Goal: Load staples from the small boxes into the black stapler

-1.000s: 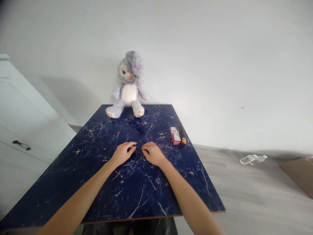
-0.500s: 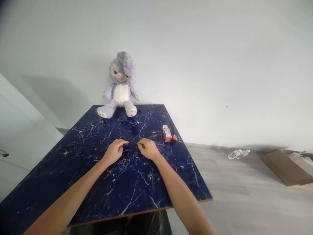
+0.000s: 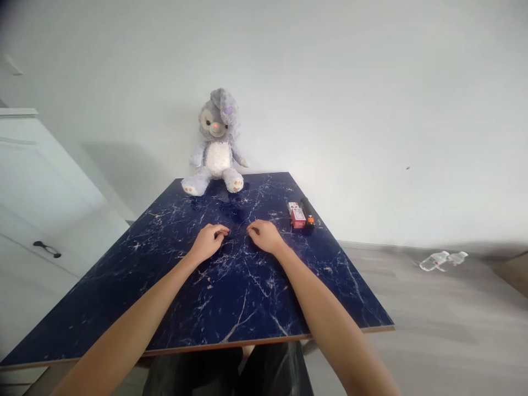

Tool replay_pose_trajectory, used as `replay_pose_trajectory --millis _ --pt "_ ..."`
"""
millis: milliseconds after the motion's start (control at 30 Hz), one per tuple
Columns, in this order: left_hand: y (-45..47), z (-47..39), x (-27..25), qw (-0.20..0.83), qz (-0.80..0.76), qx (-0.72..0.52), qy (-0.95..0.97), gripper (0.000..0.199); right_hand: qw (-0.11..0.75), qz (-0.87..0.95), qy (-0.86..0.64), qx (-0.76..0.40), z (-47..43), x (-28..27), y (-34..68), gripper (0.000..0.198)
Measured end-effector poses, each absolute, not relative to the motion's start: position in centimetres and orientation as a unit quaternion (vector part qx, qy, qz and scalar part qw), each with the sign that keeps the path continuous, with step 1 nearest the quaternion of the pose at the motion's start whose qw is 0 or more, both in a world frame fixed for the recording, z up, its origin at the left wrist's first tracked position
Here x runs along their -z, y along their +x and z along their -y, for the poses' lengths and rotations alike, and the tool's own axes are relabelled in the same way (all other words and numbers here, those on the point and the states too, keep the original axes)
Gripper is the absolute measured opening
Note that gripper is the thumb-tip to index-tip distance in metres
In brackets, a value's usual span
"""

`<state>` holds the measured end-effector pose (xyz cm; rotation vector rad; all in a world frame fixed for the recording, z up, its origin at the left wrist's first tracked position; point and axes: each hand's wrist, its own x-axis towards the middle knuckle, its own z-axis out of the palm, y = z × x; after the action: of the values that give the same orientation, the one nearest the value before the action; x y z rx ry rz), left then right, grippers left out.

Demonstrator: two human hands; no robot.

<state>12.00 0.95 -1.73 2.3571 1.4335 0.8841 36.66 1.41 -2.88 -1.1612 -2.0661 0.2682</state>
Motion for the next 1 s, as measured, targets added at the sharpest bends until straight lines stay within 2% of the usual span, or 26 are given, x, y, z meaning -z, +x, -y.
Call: replay_pose_trajectory --millis 133,367,700,1000 --pt "12.2 -0.8 1.6 0.107 -0.499 -0.295 0.808 0.036 0.373 0.798 -0.461 -0.111 -1.5 2.8 36.7 0.018" --pt "12.6 -1.5 2.2 0.09 -0.486 -0.305 0.814 0.055 0.404 0.758 -0.504 -0.093 -2.3 2.8 36.5 0.019" --pt "12.3 -1.5 2.2 0.092 -0.522 -0.336 0.779 0.044 0.377 0.785 -0.464 -0.161 -1.0 2.2 36.2 0.024" --pt "12.5 -1.0 1.8 0.111 -0.468 -0.324 0.815 0.047 0.347 0.815 -0.442 -0.141 -1.3 2.3 36.3 0.023"
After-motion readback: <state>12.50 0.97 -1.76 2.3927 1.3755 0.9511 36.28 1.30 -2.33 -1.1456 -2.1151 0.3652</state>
